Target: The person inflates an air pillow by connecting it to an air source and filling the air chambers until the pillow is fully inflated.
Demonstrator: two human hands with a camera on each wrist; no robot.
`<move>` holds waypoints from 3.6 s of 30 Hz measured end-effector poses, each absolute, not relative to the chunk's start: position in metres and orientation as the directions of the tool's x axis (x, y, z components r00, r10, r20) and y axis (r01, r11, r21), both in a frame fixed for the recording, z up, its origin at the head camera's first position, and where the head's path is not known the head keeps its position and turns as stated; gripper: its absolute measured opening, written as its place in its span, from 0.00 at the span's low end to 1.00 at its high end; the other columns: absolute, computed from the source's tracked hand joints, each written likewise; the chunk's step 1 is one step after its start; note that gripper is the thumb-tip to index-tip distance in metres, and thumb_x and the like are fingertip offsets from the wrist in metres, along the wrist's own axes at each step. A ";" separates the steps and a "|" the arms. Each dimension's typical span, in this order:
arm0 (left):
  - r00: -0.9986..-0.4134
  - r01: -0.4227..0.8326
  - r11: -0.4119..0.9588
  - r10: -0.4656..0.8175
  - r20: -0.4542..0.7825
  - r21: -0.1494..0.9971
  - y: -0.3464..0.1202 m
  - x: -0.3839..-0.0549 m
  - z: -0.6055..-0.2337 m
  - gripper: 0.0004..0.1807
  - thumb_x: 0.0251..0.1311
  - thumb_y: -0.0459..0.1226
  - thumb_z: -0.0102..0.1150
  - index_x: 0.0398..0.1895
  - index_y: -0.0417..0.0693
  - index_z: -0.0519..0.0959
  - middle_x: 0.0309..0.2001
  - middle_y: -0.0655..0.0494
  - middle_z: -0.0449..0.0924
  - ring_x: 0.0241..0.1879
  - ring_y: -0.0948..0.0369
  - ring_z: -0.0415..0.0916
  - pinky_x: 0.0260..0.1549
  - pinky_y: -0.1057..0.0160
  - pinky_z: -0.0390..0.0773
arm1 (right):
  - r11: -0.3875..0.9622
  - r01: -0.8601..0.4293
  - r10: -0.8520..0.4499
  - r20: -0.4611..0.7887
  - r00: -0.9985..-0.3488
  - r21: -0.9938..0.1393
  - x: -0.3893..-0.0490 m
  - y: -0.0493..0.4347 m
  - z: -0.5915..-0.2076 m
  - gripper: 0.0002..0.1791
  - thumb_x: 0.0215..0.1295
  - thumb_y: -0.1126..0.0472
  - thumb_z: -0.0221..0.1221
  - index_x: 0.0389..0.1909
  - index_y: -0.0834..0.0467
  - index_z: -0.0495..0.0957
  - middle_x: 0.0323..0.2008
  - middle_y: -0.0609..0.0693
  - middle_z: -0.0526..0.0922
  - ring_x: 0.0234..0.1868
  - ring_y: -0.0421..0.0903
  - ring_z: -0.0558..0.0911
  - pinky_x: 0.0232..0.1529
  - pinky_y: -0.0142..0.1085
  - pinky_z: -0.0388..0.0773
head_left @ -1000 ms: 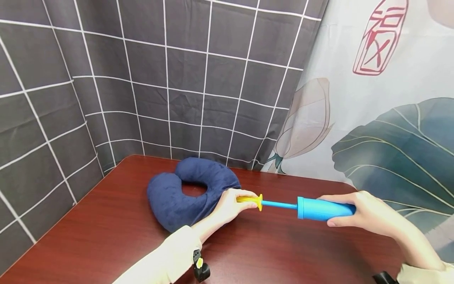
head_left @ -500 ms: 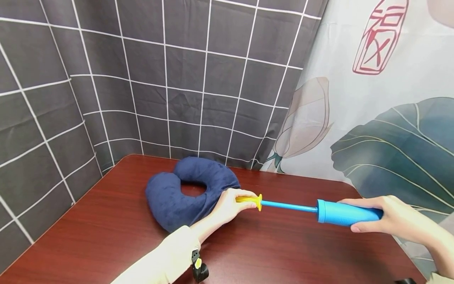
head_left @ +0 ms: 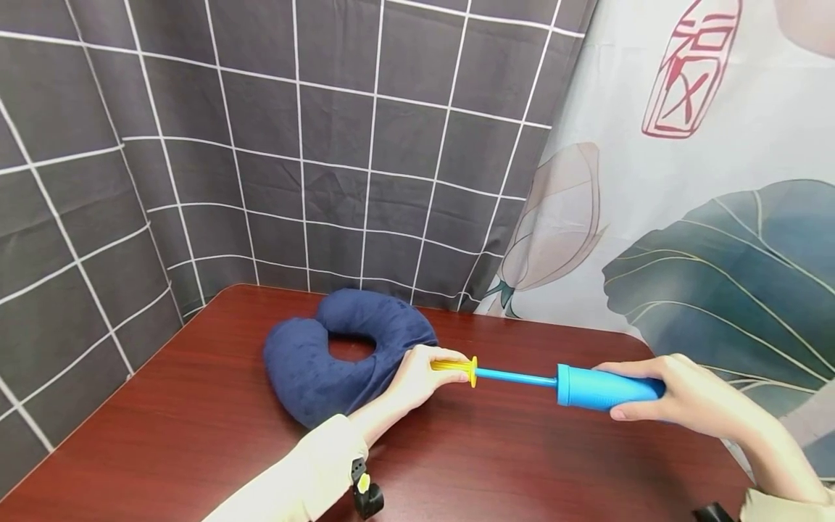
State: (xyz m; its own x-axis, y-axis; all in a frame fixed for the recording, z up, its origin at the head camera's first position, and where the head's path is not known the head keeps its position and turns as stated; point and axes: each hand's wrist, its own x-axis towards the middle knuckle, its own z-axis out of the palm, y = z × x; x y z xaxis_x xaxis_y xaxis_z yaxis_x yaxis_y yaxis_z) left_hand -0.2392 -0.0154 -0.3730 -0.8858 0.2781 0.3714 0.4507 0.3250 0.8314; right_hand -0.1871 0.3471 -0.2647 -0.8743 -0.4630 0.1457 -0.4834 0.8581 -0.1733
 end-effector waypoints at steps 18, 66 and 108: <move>-0.894 0.438 0.321 0.250 0.371 0.840 -0.014 -0.239 -0.373 0.15 0.51 0.42 0.74 0.43 0.48 0.88 0.39 0.54 0.89 0.39 0.60 0.85 0.38 0.75 0.78 | 0.850 -0.513 -0.505 0.097 -0.858 -0.119 -0.214 0.280 -0.264 0.37 0.45 0.27 0.67 0.56 0.40 0.81 0.39 0.37 0.85 0.33 0.34 0.75 0.29 0.31 0.69; -0.860 0.497 0.352 0.320 0.398 0.793 -0.015 -0.238 -0.375 0.16 0.54 0.43 0.72 0.46 0.48 0.87 0.41 0.55 0.89 0.41 0.59 0.81 0.42 0.71 0.77 | 0.818 -0.535 -0.526 0.101 -0.844 -0.212 -0.203 0.298 -0.266 0.33 0.48 0.34 0.70 0.57 0.37 0.80 0.38 0.34 0.84 0.32 0.30 0.74 0.30 0.28 0.69; -0.865 0.489 0.358 0.314 0.391 0.795 -0.017 -0.238 -0.373 0.16 0.54 0.43 0.72 0.46 0.52 0.87 0.42 0.56 0.89 0.43 0.61 0.81 0.45 0.70 0.77 | 0.845 -0.496 -0.479 0.129 -0.868 -0.202 -0.186 0.363 -0.258 0.31 0.50 0.46 0.73 0.59 0.39 0.79 0.31 0.30 0.80 0.32 0.28 0.71 0.28 0.28 0.65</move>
State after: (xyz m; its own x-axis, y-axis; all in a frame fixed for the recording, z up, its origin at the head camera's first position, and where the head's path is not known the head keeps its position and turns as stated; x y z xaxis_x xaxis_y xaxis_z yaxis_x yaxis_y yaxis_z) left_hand -0.2384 -0.0174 -0.3731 -0.8651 0.3143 0.3909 0.4893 0.3578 0.7954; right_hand -0.1860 0.3633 -0.2576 -0.8685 -0.4788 0.1286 -0.4956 0.8447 -0.2021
